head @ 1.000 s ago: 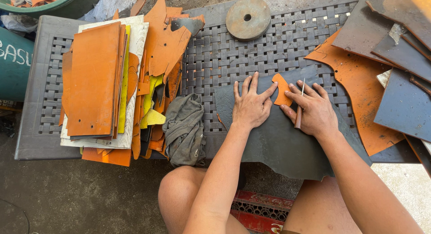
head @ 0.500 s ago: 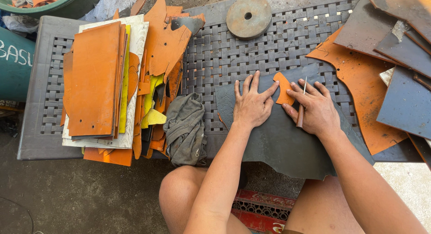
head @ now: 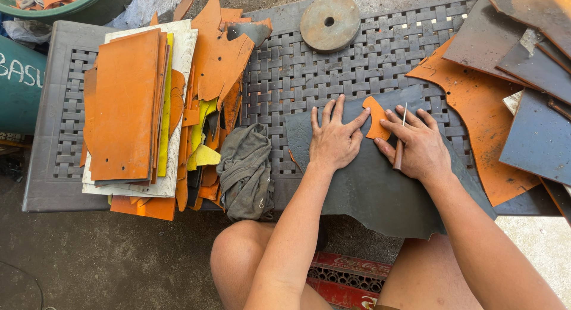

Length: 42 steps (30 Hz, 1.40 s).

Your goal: The person uses a small knife to cut a dark rubber sheet along the edge of an orange template placed on a low woven table. The person repeatedly repositions the template and cuts along its outline, producing cut rubber pieces.

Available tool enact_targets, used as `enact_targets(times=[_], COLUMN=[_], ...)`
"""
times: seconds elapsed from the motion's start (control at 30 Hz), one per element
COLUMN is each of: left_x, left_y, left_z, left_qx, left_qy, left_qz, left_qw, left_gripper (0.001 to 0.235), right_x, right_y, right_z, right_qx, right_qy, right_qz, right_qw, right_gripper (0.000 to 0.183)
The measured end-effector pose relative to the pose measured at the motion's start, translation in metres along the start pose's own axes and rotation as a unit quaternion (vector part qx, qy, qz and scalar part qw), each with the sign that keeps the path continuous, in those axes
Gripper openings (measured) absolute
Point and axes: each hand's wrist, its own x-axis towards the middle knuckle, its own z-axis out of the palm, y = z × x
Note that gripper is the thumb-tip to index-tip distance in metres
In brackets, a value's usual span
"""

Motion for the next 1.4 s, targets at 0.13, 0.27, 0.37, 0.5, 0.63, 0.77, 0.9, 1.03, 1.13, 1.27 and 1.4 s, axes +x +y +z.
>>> enact_targets(times=[0.13, 0.27, 0.37, 0.5, 0.63, 0.77, 0.9, 1.03, 1.13, 1.27, 1.4], left_x=[0.000, -0.001, -0.001, -0.001, 0.000, 0.000, 0.000, 0.000, 0.004, 0.014, 0.025], left_y=[0.000, -0.001, -0.001, 0.000, -0.001, -0.001, 0.002, 0.012, 0.025, 0.040, 0.041], left_z=[0.000, 0.000, 0.000, 0.001, 0.002, 0.003, -0.004, -0.019, -0.028, -0.022, -0.012], left_qx=[-0.003, -0.002, -0.003, -0.004, 0.006, 0.007, 0.009, -0.001, 0.034, 0.128, 0.133], left_qy=[0.004, 0.009, 0.012, 0.012, 0.008, 0.005, 0.006, 0.002, -0.031, -0.059, -0.097], left_qz=[0.003, 0.005, 0.006, 0.005, 0.005, 0.005, 0.005, -0.008, -0.013, 0.072, 0.086], left_qw=[1.000, 1.000, 1.000, 1.000, 1.000, 1.000, 1.000, 1.000, 0.999, 0.987, 0.983], left_gripper=[0.048, 0.049, 0.049, 0.048, 0.049, 0.049, 0.049, 0.047, 0.051, 0.045, 0.039], right_x=[0.000, 0.001, 0.000, 0.000, 0.001, 0.001, 0.001, 0.003, 0.002, -0.001, 0.018], right_y=[0.000, 0.000, 0.000, 0.000, -0.001, 0.000, -0.001, -0.003, -0.005, -0.001, 0.028], right_z=[0.000, 0.000, 0.000, 0.000, 0.000, 0.001, 0.000, -0.003, -0.005, 0.000, 0.005], right_qx=[-0.003, -0.004, -0.005, -0.003, -0.007, -0.007, -0.002, -0.003, -0.005, -0.006, 0.084], right_qy=[0.001, 0.003, 0.002, 0.001, -0.006, -0.006, 0.000, 0.010, 0.013, 0.024, 0.017], right_qz=[-0.004, -0.005, -0.003, -0.004, 0.004, 0.006, 0.000, -0.011, -0.014, -0.026, -0.011], right_qw=[1.000, 1.000, 1.000, 1.000, 1.000, 1.000, 1.000, 1.000, 1.000, 0.999, 0.996], right_gripper=[0.045, 0.045, 0.044, 0.045, 0.045, 0.044, 0.044, 0.043, 0.041, 0.041, 0.039])
